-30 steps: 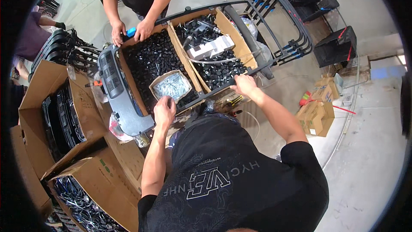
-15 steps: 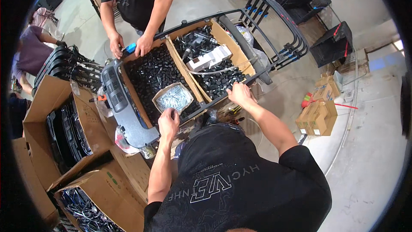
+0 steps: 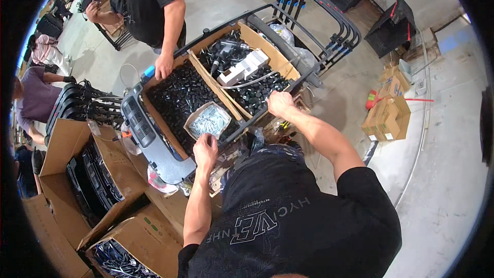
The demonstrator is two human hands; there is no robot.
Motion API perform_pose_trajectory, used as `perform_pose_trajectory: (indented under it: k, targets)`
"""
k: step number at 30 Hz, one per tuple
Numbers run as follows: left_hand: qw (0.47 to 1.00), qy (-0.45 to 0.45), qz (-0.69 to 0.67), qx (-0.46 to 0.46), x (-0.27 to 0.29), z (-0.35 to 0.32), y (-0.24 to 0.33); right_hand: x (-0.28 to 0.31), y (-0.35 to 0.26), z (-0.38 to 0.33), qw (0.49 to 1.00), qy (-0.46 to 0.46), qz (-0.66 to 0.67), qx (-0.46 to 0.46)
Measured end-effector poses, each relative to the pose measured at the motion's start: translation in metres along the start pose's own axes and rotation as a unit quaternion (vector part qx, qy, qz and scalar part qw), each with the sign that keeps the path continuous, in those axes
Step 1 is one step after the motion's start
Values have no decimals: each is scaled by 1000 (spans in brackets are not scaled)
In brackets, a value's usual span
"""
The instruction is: Manually assemble metal frames and electronic parts using power drivers in a factory setting.
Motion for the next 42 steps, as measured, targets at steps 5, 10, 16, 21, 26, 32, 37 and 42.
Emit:
perform_pose_trajectory:
  k: [5, 10, 16, 21, 26, 32, 37, 42]
  targets:
    - [999, -22, 5, 32, -4, -1, -3, 27, 6, 2, 994, -81, 67, 15]
    - [999, -8, 25, 27, -9, 5, 0, 3, 72, 53, 990, -67, 120, -25]
    - [994, 19, 93, 60, -1, 7, 10, -55, 77, 126, 991, -102, 73, 55]
    - [982, 34, 170, 72, -13, 10, -7, -127, 81, 140, 967, -139, -46, 211]
    - [977, 47, 203, 52, -50, -3, 14, -124, 48, 126, 932, -186, -49, 307]
    - [994, -46, 103, -13, -212, 51, 106, -84, 59, 140, 949, -124, 127, 259]
    - [981, -93, 168, 11, -294, 73, 70, 1, 110, 132, 847, -3, 426, 317]
    - [953, -171, 245, 36, -317, 79, 68, 21, 212, 139, 813, -179, 548, 84]
Point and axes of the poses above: each hand's wrist, its own z-axis towards the middle knuckle, its own x-axis out of the back of the hand, y = z × x, the point moved 8 cm from there along z, towards the middle knuckle, and after that the axes turned 14 degrees about y, right-handed, at the moved point
